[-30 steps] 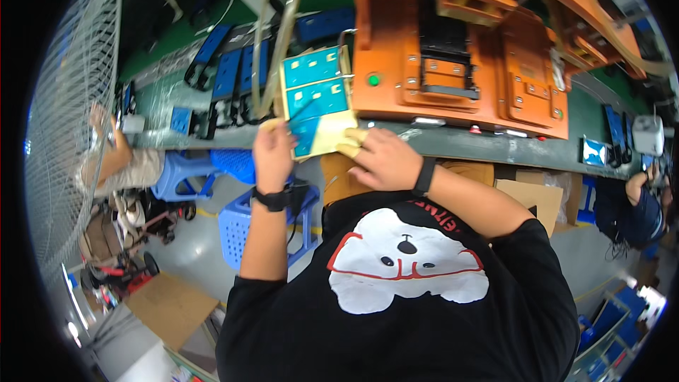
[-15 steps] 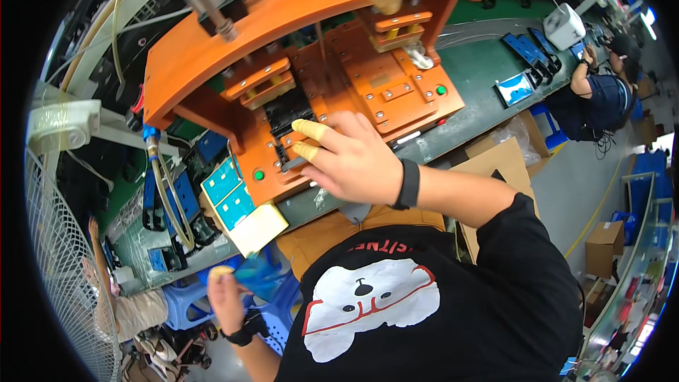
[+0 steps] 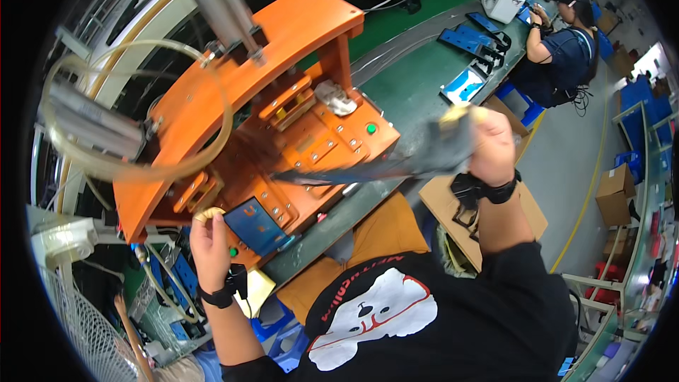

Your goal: Operating a pneumatic press to assemble small electronic components and applying adhesive backing or tape.

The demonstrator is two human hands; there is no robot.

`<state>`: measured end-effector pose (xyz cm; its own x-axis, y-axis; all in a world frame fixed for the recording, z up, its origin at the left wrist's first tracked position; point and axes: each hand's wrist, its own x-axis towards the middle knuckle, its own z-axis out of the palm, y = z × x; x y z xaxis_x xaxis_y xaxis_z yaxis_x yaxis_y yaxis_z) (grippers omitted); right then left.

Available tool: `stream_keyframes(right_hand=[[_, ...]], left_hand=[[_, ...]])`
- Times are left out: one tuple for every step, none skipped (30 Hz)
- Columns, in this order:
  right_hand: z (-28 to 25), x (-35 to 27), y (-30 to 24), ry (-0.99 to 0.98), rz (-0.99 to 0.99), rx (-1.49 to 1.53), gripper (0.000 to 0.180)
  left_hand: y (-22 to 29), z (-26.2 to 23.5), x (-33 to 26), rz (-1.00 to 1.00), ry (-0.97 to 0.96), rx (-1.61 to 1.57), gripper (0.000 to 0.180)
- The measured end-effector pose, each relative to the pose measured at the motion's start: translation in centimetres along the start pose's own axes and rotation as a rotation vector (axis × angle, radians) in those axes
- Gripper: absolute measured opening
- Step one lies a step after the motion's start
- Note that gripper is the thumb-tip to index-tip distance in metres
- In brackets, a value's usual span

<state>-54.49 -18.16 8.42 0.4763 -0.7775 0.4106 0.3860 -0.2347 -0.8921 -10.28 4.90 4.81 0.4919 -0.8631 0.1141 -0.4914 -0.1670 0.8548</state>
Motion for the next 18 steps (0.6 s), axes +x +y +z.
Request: stream_keyframes(right_hand=[[-3.7,-1.0,1.6,0.134,0.009,0.178,0.023],[-6.5,-1.6,3.2,0.264,0.017,0.365,0.026],[-8.4,-2.0,4.8,0.370,0.060,0.446,0.028],[-9.9,-2.4,6.5,0.473,0.110,0.530,0.029],[-11.6,-2.5,8.7,0.570,0.169,0.540,0.027],[-13.0,-2.0,11.1,0.624,0.225,0.633,0.025],[-14.2,-1.2,13.8,0.628,0.229,0.675,0.024],[-14.9,0.2,16.3,0.631,0.238,0.720,0.023],[-14.4,2.3,18.0,0.684,0.294,0.670,0.022],[-14.3,4.6,20.4,0.680,0.317,0.661,0.023],[-14.7,6.8,22.7,0.700,0.373,0.681,0.024],[-13.8,10.2,25.5,0.687,0.442,0.716,0.024],[-15.5,12.7,28.6,0.622,0.502,0.753,0.025],[-16.6,14.9,31.2,0.568,0.556,0.786,0.026],[-14.4,18.0,32.3,0.581,0.642,0.739,0.026],[-15.0,20.4,33.5,0.460,0.691,0.572,0.035],[-13.9,23.4,34.6,0.368,0.774,0.369,0.037],[-13.7,24.7,35.0,0.295,0.845,0.152,0.040]], left_hand=[[1.1,1.0,1.4,0.037,0.051,-0.022,0.021],[0.8,0.7,2.6,0.076,0.014,0.062,0.024],[0.2,0.6,3.5,0.093,0.056,0.148,0.023],[-0.2,0.5,3.9,0.104,0.101,0.239,0.023],[1.6,0.6,4.6,0.004,0.028,0.290,0.025],[-1.3,-0.5,5.0,0.257,0.036,0.570,0.025],[-3.6,-1.1,5.3,0.312,0.029,0.746,0.027],[-3.1,0.0,5.6,0.211,0.067,0.555,0.028],[-4.4,-0.4,6.1,0.243,0.035,0.788,0.028],[-5.8,-0.6,6.8,0.444,0.143,1.003,0.030],[-4.3,-0.1,7.4,0.198,-0.031,1.071,0.032],[-8.1,-1.4,7.3,0.393,0.138,0.866,0.034],[-8.8,-1.6,8.4,0.313,0.091,1.007,0.037],[-9.1,-2.2,7.9,0.296,0.095,1.017,0.037],[-9.0,-2.8,8.0,0.267,0.115,1.044,0.037],[-8.8,-2.2,9.4,0.267,0.125,1.047,0.037],[-8.3,-2.2,12.0,0.251,0.142,1.065,0.038],[-8.2,-1.7,15.0,0.247,0.144,1.066,0.038]])
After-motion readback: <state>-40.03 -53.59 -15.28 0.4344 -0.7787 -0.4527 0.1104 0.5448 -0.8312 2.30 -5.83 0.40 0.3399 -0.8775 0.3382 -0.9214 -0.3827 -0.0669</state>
